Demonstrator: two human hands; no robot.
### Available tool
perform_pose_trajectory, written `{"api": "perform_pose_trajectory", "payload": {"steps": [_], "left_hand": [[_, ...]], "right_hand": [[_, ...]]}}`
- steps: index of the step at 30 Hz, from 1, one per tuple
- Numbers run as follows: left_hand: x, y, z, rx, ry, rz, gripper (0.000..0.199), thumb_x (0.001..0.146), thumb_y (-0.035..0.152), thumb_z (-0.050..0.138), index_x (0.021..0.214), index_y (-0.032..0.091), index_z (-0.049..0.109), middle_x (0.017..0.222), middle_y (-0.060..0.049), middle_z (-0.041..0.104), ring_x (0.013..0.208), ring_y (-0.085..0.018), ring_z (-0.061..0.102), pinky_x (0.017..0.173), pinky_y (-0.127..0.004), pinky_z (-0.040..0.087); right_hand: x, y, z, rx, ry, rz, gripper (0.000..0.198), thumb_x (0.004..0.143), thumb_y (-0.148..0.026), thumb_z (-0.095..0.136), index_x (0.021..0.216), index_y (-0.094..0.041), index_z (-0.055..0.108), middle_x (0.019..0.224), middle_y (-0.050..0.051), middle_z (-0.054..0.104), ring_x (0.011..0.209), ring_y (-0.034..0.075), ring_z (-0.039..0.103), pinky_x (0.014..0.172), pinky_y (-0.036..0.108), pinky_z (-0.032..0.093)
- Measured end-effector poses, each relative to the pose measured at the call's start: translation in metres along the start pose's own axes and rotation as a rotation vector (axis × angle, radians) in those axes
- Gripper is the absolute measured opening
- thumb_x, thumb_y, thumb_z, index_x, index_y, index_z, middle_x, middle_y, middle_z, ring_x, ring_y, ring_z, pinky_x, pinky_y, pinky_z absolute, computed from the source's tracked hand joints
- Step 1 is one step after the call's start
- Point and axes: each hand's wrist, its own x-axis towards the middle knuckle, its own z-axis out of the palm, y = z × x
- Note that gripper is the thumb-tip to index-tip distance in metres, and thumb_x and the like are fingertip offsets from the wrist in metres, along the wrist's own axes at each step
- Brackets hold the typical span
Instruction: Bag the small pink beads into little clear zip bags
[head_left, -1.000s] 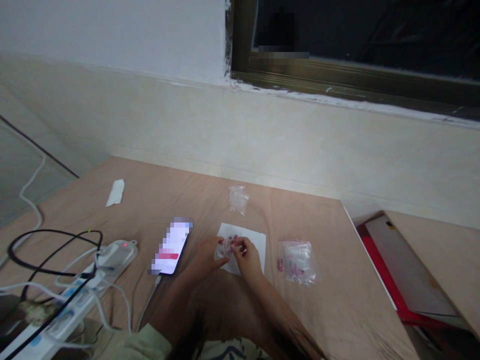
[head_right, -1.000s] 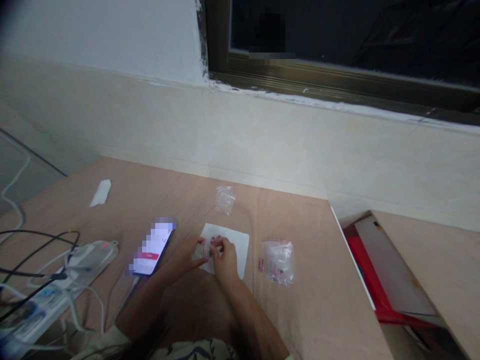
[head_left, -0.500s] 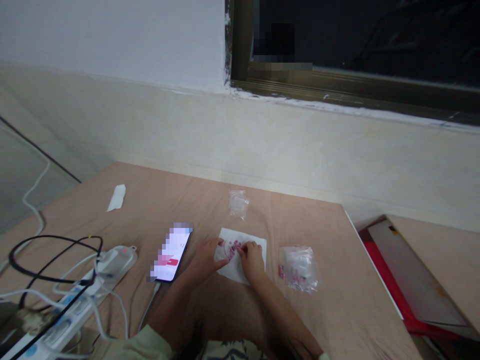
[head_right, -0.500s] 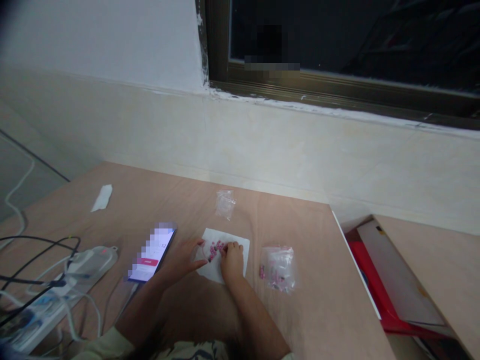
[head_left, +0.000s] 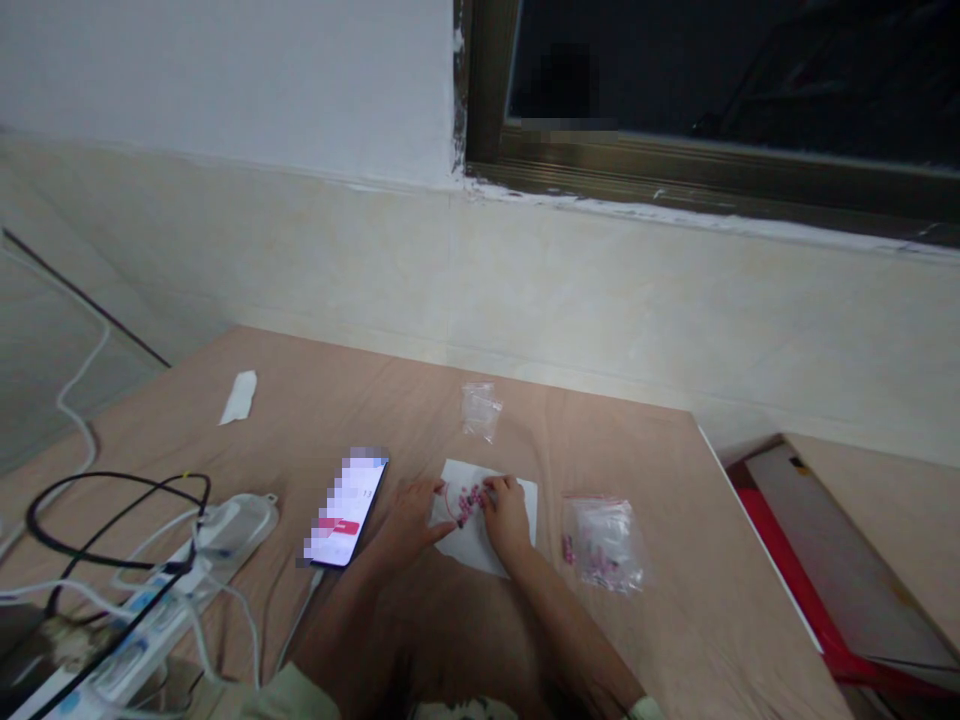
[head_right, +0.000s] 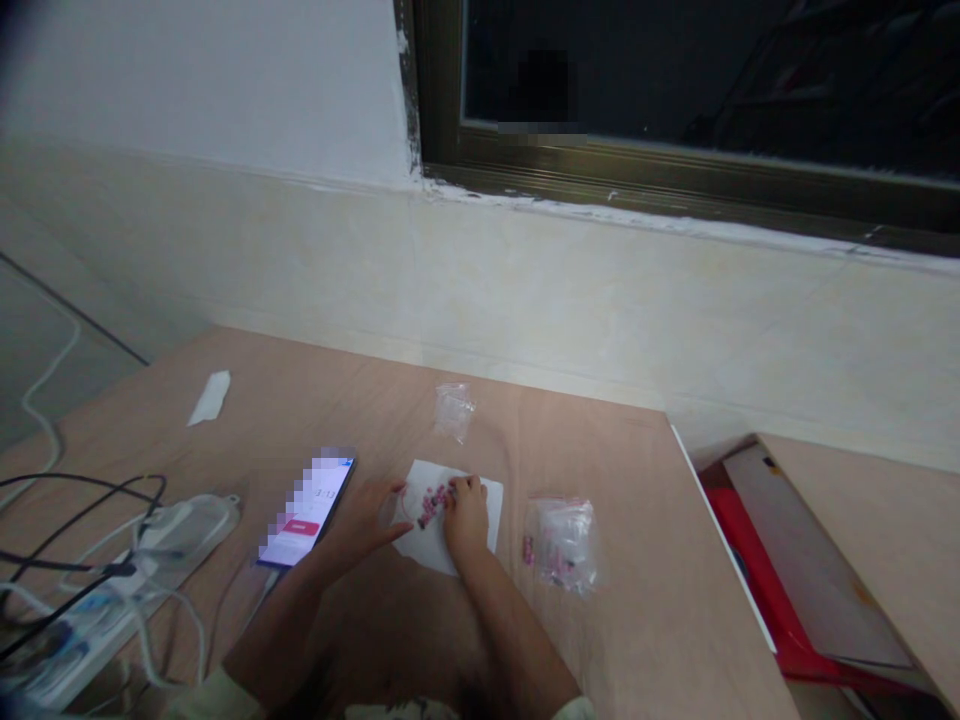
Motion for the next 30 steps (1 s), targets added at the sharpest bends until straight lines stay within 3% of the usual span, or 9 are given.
{"api": "perform_pose_trajectory", "payload": {"steps": [8,12,15,19,24,30], "left_hand": [[0.006,-0.003,0.004,-0.021,0.008,0.0,0.045,0.057,0.03,0.065,0.098,0.018,0.052,0.098,-0.01,0.06,0.093,-0.029,0.052,0.082,-0.044,0.039],[0.006,0.0,0.007,-0.06,0.013,0.0,0.043,0.058,0.032,0.064,0.097,0.017,0.053,0.097,-0.009,0.06,0.093,-0.027,0.053,0.082,-0.043,0.039],[0.004,0.004,0.004,-0.063,-0.003,-0.012,0.042,0.06,0.032,0.063,0.097,0.016,0.052,0.096,-0.008,0.06,0.092,-0.026,0.054,0.082,-0.041,0.039],[0.0,0.008,-0.004,-0.055,-0.015,-0.035,0.044,0.059,0.03,0.064,0.098,0.013,0.052,0.099,-0.011,0.059,0.094,-0.027,0.053,0.082,-0.042,0.039],[-0.001,0.009,-0.009,-0.05,-0.01,-0.045,0.044,0.058,0.029,0.064,0.098,0.014,0.052,0.098,-0.011,0.06,0.094,-0.028,0.053,0.083,-0.043,0.04],[0.004,0.002,-0.005,-0.043,-0.001,-0.024,0.045,0.059,0.031,0.064,0.099,0.015,0.052,0.1,-0.01,0.059,0.094,-0.026,0.053,0.083,-0.042,0.04]], "right_hand": [[0.003,0.001,-0.004,0.049,0.016,-0.029,0.008,0.068,-0.013,0.052,0.066,-0.015,0.059,0.072,0.007,0.057,0.074,0.019,0.05,0.068,0.028,0.038],[-0.002,-0.015,-0.013,0.222,0.002,-0.102,0.009,0.07,-0.021,0.053,0.066,-0.017,0.06,0.069,0.003,0.058,0.072,0.016,0.05,0.069,0.027,0.037],[-0.007,-0.025,-0.014,0.265,-0.01,-0.105,0.012,0.071,-0.023,0.052,0.077,-0.017,0.061,0.073,0.004,0.058,0.073,0.016,0.05,0.068,0.026,0.038],[-0.006,-0.018,-0.006,0.108,0.062,0.013,0.021,0.072,-0.019,0.049,0.089,-0.012,0.058,0.08,0.009,0.057,0.079,0.019,0.05,0.07,0.028,0.038],[-0.001,-0.006,0.004,-0.061,-0.044,0.016,0.013,0.072,-0.017,0.049,0.078,-0.012,0.059,0.082,0.01,0.057,0.079,0.019,0.051,0.069,0.027,0.037],[-0.001,-0.01,0.002,-0.165,-0.093,0.016,0.009,0.071,-0.018,0.051,0.073,-0.013,0.059,0.08,0.009,0.059,0.079,0.021,0.051,0.067,0.026,0.036]]}}
